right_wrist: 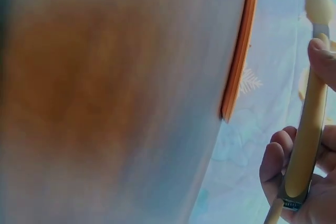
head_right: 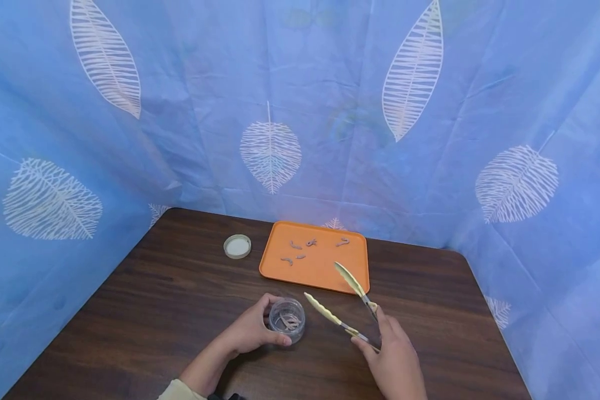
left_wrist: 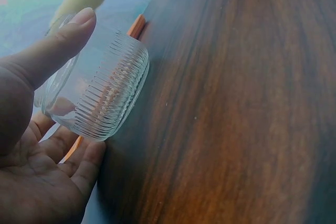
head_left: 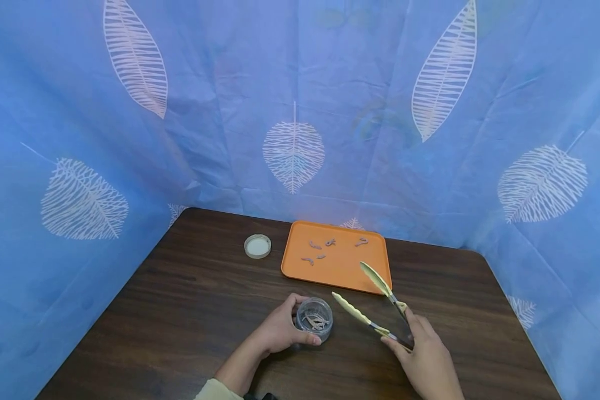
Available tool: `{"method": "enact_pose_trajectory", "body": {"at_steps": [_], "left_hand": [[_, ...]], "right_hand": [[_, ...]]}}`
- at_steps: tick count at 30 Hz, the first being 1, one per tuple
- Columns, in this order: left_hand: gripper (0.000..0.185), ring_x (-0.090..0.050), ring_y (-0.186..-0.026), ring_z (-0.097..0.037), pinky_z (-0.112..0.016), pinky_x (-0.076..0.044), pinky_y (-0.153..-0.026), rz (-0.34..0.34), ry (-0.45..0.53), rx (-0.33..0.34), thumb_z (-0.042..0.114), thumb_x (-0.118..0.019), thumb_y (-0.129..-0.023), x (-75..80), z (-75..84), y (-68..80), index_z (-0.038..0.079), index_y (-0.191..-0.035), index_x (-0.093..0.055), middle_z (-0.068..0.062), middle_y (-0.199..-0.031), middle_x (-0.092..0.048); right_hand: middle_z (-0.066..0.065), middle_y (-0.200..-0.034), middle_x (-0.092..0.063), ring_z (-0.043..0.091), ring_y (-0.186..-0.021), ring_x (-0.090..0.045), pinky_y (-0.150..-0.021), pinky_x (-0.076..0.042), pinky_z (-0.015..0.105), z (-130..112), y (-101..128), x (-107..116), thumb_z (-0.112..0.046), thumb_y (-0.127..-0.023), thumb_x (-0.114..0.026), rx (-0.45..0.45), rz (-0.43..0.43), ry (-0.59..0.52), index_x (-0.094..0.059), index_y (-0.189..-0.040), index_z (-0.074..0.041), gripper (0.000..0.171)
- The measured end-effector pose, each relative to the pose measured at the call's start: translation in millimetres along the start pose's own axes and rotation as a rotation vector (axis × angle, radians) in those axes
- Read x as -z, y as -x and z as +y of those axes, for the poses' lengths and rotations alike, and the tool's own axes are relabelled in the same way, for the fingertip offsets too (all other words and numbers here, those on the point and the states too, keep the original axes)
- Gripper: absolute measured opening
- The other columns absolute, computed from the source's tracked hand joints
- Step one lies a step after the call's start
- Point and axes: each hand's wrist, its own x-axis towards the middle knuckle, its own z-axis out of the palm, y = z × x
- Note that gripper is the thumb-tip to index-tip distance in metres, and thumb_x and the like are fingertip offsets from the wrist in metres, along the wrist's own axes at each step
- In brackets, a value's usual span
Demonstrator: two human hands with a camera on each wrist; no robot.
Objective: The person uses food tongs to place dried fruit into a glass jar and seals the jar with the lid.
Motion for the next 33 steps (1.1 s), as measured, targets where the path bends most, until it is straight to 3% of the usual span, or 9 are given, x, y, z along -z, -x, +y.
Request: {"method": "enact_pose_trajectory", "body": {"at_steps": [8, 11, 16, 19, 26, 33], "left_hand": [[0.083, -0.062, -0.133, -0.03, -0.057, -0.047, -0.112, 0.001, 0.01, 0.002, 0.023, -0.101, -0.077, 0.6, -1.0, 0.1, 0.019, -0.146, -0.055, -0.007, -0.14, -0.067], [0.082, -0.062, -0.132, -0.029, -0.057, -0.047, -0.112, -0.005, -0.001, 0.002, 0.024, -0.101, -0.078, 1.3, -0.6, -0.7, 0.019, -0.145, -0.055, -0.007, -0.14, -0.067], [0.079, -0.062, -0.131, -0.028, -0.058, -0.047, -0.112, -0.002, -0.004, 0.017, 0.024, -0.102, -0.077, 0.4, 0.3, -1.2, 0.023, -0.142, -0.057, -0.006, -0.138, -0.068], [0.079, -0.062, -0.131, -0.028, -0.059, -0.046, -0.113, 0.008, -0.003, 0.019, 0.024, -0.102, -0.076, -1.3, 0.7, -1.2, 0.023, -0.141, -0.057, -0.006, -0.137, -0.068], [0.079, -0.062, -0.129, -0.026, -0.058, -0.047, -0.113, 0.007, 0.014, 0.022, 0.021, -0.103, -0.075, -6.2, -1.7, -0.5, 0.024, -0.14, -0.058, -0.003, -0.135, -0.068], [0.079, -0.061, -0.132, -0.027, -0.06, -0.047, -0.113, 0.01, 0.018, 0.011, 0.018, -0.102, -0.075, -2.8, -3.0, -1.6, 0.023, -0.14, -0.057, -0.003, -0.136, -0.068]], "right_hand": [[0.033, -0.133, -0.065, 0.022, -0.08, -0.064, -0.059, -0.05, 0.036, 13.2, -32.1, 11.5, -0.043, -0.086, -0.092, -0.028, 0.028, 0.04, -0.046, -0.157, 0.011, 0.1], [0.034, -0.13, -0.064, 0.021, -0.078, -0.064, -0.061, -0.052, 0.041, 17.8, -45.2, 13.5, -0.045, -0.088, -0.09, -0.043, 0.025, 0.051, -0.045, -0.156, 0.014, 0.101], [0.04, -0.135, -0.059, 0.04, -0.09, -0.071, -0.075, -0.059, 0.058, 27.3, -64.5, 11.8, -0.052, -0.092, -0.084, -0.058, -0.057, 0.084, -0.044, -0.154, 0.018, 0.102], [0.042, -0.136, -0.057, 0.048, -0.098, -0.07, -0.076, -0.059, 0.059, 32.6, -78.1, 9.4, -0.057, -0.095, -0.08, -0.044, -0.099, 0.102, -0.043, -0.154, 0.019, 0.103], [0.034, -0.112, -0.061, 0.026, -0.074, -0.057, -0.063, -0.052, 0.043, 42.2, -105.6, -2.8, -0.054, -0.098, -0.077, 0.006, -0.145, 0.205, -0.043, -0.151, 0.023, 0.099], [0.04, -0.116, -0.058, 0.034, -0.078, -0.062, -0.065, -0.056, 0.048, 39.3, -136.1, -12.7, -0.051, -0.103, -0.071, -0.04, -0.188, 0.234, -0.041, -0.15, 0.025, 0.094]]}}
